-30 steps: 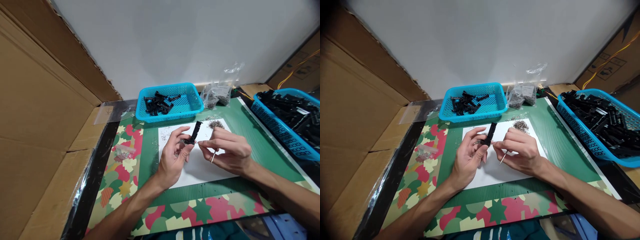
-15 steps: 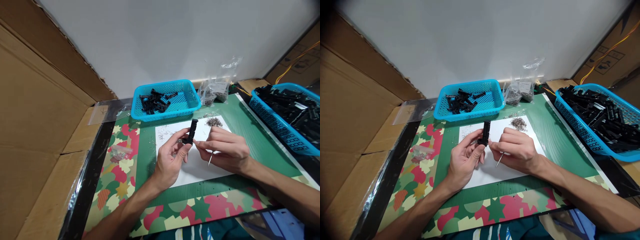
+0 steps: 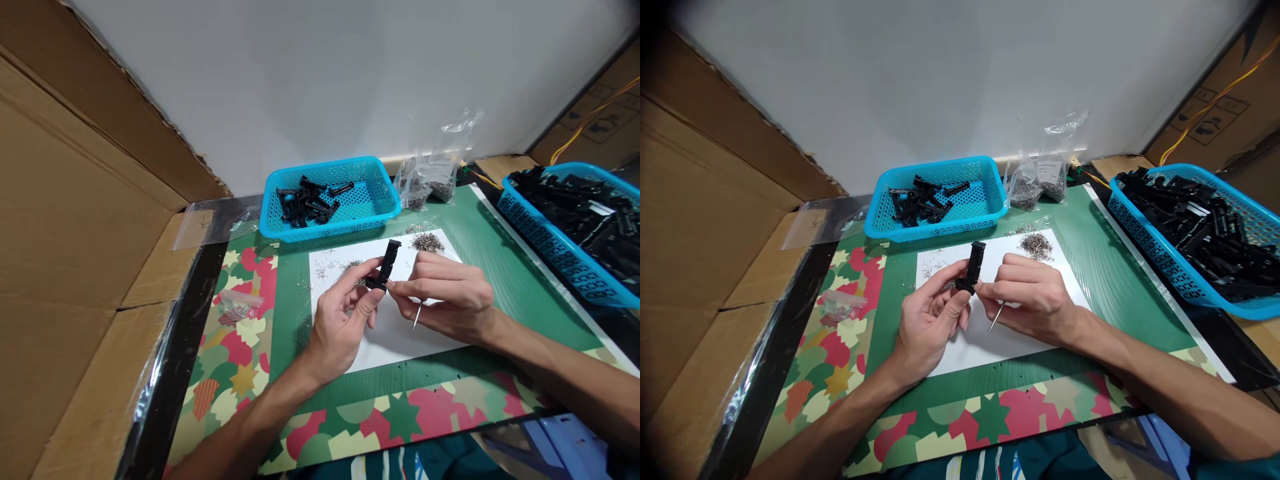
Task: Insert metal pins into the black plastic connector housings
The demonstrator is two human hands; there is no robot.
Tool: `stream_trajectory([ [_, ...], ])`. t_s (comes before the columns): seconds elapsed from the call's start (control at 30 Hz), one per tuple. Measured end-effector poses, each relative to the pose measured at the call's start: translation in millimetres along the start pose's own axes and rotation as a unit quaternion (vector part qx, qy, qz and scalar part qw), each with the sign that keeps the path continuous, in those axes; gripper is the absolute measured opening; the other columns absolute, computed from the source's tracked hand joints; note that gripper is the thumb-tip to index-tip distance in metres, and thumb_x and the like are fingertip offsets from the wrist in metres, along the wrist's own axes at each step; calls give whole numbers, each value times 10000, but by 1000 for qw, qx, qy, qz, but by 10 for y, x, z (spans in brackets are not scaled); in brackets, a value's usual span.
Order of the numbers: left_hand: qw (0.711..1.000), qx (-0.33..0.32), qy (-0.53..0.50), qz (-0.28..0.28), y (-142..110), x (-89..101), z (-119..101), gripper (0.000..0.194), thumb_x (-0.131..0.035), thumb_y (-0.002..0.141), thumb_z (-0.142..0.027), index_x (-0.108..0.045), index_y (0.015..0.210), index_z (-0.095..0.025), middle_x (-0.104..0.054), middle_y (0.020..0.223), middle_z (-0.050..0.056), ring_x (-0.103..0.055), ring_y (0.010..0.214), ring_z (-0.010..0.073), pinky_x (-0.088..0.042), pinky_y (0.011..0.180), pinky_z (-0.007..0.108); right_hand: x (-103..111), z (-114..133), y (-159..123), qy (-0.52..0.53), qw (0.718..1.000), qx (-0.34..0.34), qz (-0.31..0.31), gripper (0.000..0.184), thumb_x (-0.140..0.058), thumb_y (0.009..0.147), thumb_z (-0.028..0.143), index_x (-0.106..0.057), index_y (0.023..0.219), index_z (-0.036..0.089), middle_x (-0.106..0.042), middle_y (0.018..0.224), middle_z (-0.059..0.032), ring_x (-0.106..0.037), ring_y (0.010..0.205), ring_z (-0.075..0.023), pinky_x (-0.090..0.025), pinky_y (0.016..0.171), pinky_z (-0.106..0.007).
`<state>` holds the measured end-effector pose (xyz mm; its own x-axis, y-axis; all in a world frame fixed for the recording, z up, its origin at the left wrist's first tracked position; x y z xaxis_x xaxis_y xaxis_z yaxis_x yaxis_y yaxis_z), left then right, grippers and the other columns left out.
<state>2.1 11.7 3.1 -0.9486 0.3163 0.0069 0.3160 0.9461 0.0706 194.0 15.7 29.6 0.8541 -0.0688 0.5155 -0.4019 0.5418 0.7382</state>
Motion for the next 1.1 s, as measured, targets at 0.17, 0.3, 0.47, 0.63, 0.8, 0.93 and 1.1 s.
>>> stream_trajectory([
  [0.17, 1000, -24, 4, 10, -7, -22, -1, 407, -646, 1019, -354, -673, 1404, -225, -684, 1055, 80, -549, 529, 45, -418, 477, 209, -22, -14, -21, 9, 1000, -5, -1, 86, -687, 940, 117, -721, 923, 193, -592, 643, 1, -460, 586, -142, -382, 576, -316],
  [0.3, 998, -46, 20, 27, -14, -31, -7, 391, -566, 1057, -348, -675, 1416, -239, -631, 1164, 105, -542, 509, 31, -399, 435, 209, -46, -19, -24, 6, 999, -12, 30, 192, -643, 962, 103, -655, 796, 199, -543, 616, 10, -436, 592, -144, -359, 573, -315],
  [0.47, 998, -36, 27, 45, 15, -11, -5, 407, -548, 1065, -350, -652, 1446, -252, -584, 1099, 78, -509, 500, 21, -375, 435, 206, -26, -19, -17, -27, 997, -14, 72, 184, -583, 1000, 118, -691, 868, 186, -543, 634, -4, -457, 634, -162, -362, 584, -313],
  [0.63, 999, -11, 14, 34, 46, 19, 19, 430, -556, 1062, -405, -650, 1451, -245, -518, 916, 30, -438, 579, 54, -349, 484, 202, 20, -71, 1, -63, 995, -15, 74, 156, -593, 1015, 117, -738, 1011, 174, -637, 711, -30, -509, 684, -168, -413, 622, -311],
  [0.8, 995, 72, -54, 39, 29, 14, 76, 506, -516, 1062, -508, -650, 1440, -200, -537, 821, 21, -330, 541, 62, -261, 455, 213, 66, -131, 33, -50, 996, -22, 69, 133, -619, 1014, 131, -743, 1030, 178, -621, 717, -19, -494, 685, -163, -405, 616, -300],
  [0.93, 996, 72, -31, 54, 30, 13, 54, 517, -459, 1079, -519, -645, 1431, -189, -573, 841, 30, -387, 554, 76, -305, 475, 224, 87, -161, 34, -41, 996, -17, 80, 149, -615, 1010, 107, -741, 990, 183, -627, 741, -23, -487, 709, -164, -398, 633, -302],
  [1.1, 982, -45, 183, 6, 61, 55, -20, 420, -597, 1033, -438, -628, 1399, -236, -669, 1132, 73, -582, 806, 134, -460, 643, 231, 112, -281, 6, -31, 993, -36, 112, 177, -589, 1015, 92, -745, 992, 172, -622, 745, -21, -503, 721, -167, -411, 655, -303],
])
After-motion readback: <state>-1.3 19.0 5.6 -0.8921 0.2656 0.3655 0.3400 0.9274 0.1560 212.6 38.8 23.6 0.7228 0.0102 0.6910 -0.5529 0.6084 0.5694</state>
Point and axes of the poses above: each hand's wrist, its own y-axis towards the middle knuckle, its own x-axis out of the back of the hand, z = x × y, the point moved 2 cm from there along y, towards the middle knuckle
